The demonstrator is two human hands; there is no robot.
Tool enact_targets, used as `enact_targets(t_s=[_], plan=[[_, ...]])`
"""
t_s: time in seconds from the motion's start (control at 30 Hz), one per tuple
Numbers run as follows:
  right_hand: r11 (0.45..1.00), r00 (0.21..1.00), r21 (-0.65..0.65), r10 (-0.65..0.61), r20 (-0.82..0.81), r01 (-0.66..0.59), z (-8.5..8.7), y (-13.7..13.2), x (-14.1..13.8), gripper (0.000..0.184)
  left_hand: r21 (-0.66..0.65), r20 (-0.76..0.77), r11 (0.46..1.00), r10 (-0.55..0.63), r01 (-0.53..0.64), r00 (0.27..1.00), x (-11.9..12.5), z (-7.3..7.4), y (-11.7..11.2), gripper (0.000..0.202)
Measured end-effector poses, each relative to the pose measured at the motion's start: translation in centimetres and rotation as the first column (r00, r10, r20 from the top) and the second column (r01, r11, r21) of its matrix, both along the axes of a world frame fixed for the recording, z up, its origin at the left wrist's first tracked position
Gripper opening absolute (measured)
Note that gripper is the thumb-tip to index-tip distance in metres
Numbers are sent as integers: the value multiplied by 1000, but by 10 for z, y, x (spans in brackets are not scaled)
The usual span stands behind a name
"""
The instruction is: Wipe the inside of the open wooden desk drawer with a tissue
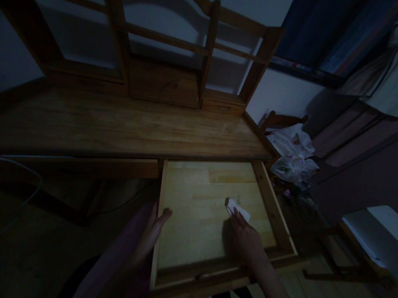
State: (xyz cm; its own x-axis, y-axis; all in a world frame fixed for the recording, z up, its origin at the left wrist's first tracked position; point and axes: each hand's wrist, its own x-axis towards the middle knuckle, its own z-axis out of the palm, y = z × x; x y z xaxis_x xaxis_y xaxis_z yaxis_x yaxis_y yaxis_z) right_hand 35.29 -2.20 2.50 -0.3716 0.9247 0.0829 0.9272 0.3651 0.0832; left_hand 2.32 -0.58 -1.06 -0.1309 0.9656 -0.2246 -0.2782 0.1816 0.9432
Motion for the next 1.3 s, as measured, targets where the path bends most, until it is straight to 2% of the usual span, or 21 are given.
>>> enact_targets(t_s=[0.2, 0.43, 0.63, 0.93, 1.13, 1.3], plan=[[998, 996, 16, -56, 69, 55, -8, 4, 14, 75, 20, 29, 1000, -5, 5, 1000, 1, 1, 0, 65], [998, 994, 48, -47, 94, 43, -18, 12, 34, 67, 40, 19, 999, -7, 6, 1000, 1, 5, 0, 62], [999, 998, 51, 5, 66, -9, -14, 32, 31, 63, -24, 23, 999, 23, -22, 999, 3, 1, 1, 67], [996, 992, 71, -55, 118, 47, -6, 76, 21, 52, -38, 10, 999, 5, -5, 1000, 2, 4, 3, 65], [995, 996, 94, -48, 80, 40, -12, 78, 21, 54, -18, 4, 1000, -12, 12, 1000, 1, 2, 3, 63], [995, 998, 100, -33, 54, 28, -7, 71, 16, 56, -13, 25, 1000, -21, 21, 999, -1, 0, 2, 63]])
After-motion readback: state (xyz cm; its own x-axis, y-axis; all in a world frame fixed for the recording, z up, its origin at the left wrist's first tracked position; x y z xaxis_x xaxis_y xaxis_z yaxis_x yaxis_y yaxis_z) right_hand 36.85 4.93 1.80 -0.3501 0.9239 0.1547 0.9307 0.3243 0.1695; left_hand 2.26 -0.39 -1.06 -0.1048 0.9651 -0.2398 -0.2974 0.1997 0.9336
